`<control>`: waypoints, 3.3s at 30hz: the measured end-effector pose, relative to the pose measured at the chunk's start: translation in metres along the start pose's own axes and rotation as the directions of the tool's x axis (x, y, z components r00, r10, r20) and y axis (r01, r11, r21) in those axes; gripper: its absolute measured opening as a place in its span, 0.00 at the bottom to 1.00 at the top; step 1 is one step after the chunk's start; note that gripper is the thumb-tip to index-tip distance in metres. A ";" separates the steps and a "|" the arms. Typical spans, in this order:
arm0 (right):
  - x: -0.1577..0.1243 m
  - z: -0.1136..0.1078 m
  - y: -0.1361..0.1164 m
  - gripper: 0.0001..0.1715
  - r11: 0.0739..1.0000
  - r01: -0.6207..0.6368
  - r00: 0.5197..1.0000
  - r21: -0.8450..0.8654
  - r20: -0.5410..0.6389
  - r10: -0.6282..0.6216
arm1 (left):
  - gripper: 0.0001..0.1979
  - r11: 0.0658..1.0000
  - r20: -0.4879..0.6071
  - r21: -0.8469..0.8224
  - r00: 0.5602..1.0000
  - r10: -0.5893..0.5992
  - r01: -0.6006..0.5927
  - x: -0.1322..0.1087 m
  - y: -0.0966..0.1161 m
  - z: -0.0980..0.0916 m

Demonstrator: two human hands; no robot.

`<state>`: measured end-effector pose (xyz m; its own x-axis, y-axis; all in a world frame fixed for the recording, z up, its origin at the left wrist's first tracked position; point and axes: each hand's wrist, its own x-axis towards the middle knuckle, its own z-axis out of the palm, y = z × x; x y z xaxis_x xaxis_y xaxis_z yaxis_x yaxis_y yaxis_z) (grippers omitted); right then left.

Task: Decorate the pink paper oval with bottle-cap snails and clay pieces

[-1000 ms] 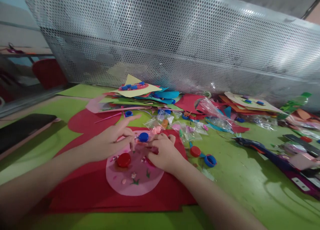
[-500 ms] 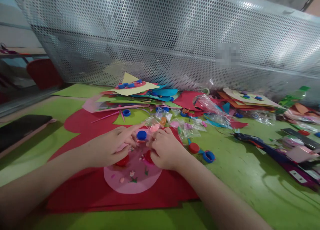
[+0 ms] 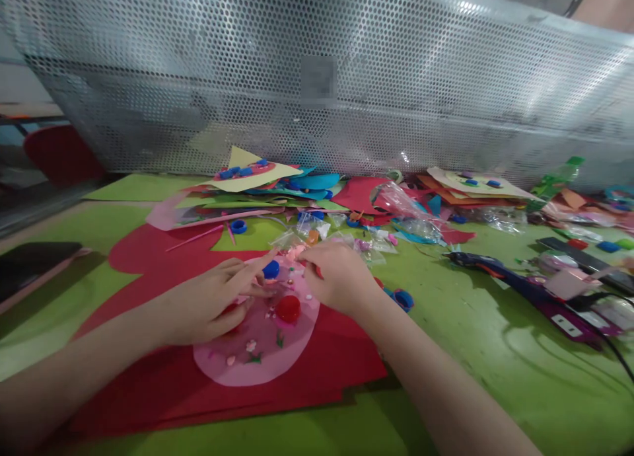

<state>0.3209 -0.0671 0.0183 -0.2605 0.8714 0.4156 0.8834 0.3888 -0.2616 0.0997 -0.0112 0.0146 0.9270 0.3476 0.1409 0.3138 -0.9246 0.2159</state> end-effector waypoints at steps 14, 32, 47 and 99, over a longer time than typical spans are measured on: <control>0.002 -0.012 0.014 0.18 0.961 -0.276 0.958 0.005 -0.074 0.276 | 0.34 0.997 -0.023 0.070 0.999 0.024 -0.023 0.001 -0.001 0.002; -0.001 0.000 0.067 0.14 0.840 -0.483 0.861 -0.248 0.039 0.507 | 0.34 0.997 -0.145 0.044 0.987 0.064 -0.058 -0.001 -0.002 0.004; 0.001 -0.003 -0.006 0.20 0.961 0.268 0.963 0.074 -0.013 -0.268 | 0.29 0.869 -0.400 -0.480 0.851 -0.340 0.121 0.003 0.007 0.007; -0.005 0.002 -0.020 0.17 0.922 0.308 0.951 0.235 -0.103 -0.291 | 0.33 0.803 -0.439 -0.581 0.778 -0.450 0.136 -0.001 0.025 0.007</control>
<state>0.3036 -0.0789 0.0198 -0.4649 0.6846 0.5614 0.6429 0.6970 -0.3176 0.1082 -0.0358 0.0136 0.4901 0.7545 0.4364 0.2590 -0.6041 0.7536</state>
